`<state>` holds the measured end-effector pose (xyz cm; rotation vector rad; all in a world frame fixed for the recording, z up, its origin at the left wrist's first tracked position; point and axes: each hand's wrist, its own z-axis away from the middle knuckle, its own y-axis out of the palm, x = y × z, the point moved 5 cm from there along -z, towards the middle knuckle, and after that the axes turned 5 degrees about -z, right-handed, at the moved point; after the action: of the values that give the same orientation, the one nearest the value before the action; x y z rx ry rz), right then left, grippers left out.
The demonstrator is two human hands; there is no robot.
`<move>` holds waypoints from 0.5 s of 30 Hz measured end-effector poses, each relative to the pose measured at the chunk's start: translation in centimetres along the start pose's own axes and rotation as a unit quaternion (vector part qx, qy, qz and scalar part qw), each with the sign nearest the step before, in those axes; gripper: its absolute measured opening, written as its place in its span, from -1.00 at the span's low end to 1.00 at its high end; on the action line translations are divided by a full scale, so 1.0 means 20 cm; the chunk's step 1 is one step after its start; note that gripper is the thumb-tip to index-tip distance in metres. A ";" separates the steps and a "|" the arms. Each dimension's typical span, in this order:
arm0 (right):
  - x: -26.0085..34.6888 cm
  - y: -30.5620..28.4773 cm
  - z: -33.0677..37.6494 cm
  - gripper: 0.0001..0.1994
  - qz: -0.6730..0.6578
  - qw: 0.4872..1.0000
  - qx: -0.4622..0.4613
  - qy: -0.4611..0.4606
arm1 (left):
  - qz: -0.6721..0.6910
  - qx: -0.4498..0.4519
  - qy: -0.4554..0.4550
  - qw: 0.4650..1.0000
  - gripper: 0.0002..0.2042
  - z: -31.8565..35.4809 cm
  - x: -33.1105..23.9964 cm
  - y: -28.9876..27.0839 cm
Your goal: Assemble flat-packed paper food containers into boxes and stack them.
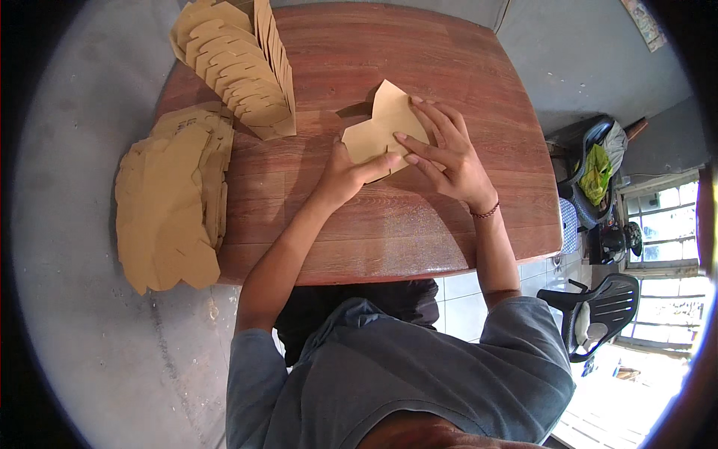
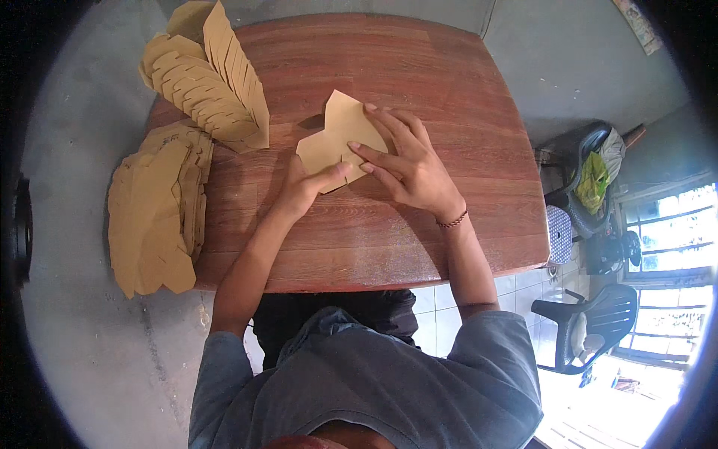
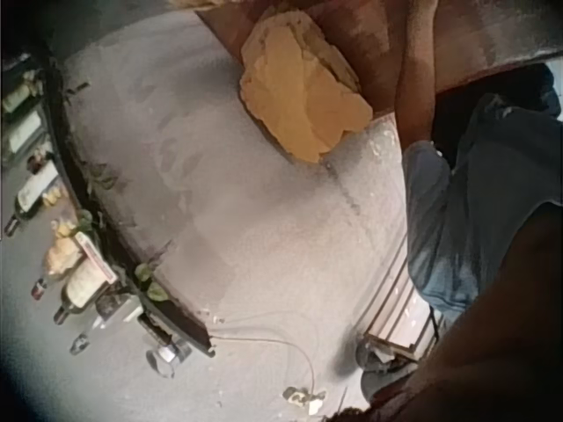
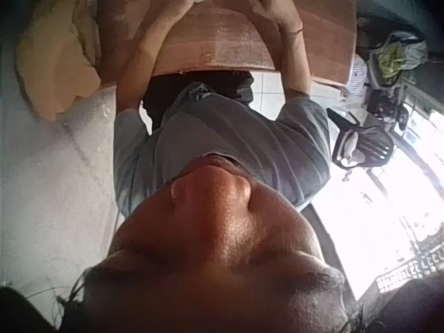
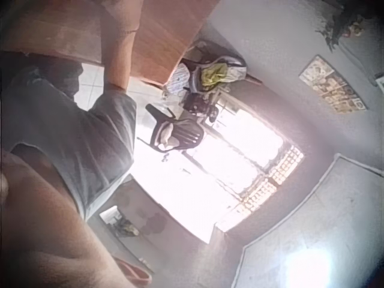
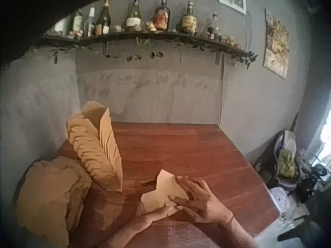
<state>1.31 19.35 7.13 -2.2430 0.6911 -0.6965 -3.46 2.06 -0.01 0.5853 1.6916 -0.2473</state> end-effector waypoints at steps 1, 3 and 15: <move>0.00 0.00 0.00 -0.46 0.009 1.000 -0.006 -0.006 | -0.048 0.012 0.035 0.998 -0.65 0.00 -0.03 0.01; -0.02 0.02 0.02 -0.36 -0.025 0.999 -0.029 0.021 | -0.046 -0.006 0.021 0.999 -0.66 0.00 -0.01 0.01; -0.05 0.01 0.05 -0.55 -0.061 0.984 -0.130 0.107 | -0.223 0.086 -0.067 0.969 -0.68 0.01 0.05 0.04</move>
<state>1.21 20.29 5.95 -2.4878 0.7908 -0.9677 -3.02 2.92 -0.95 0.2971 1.6633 -0.7463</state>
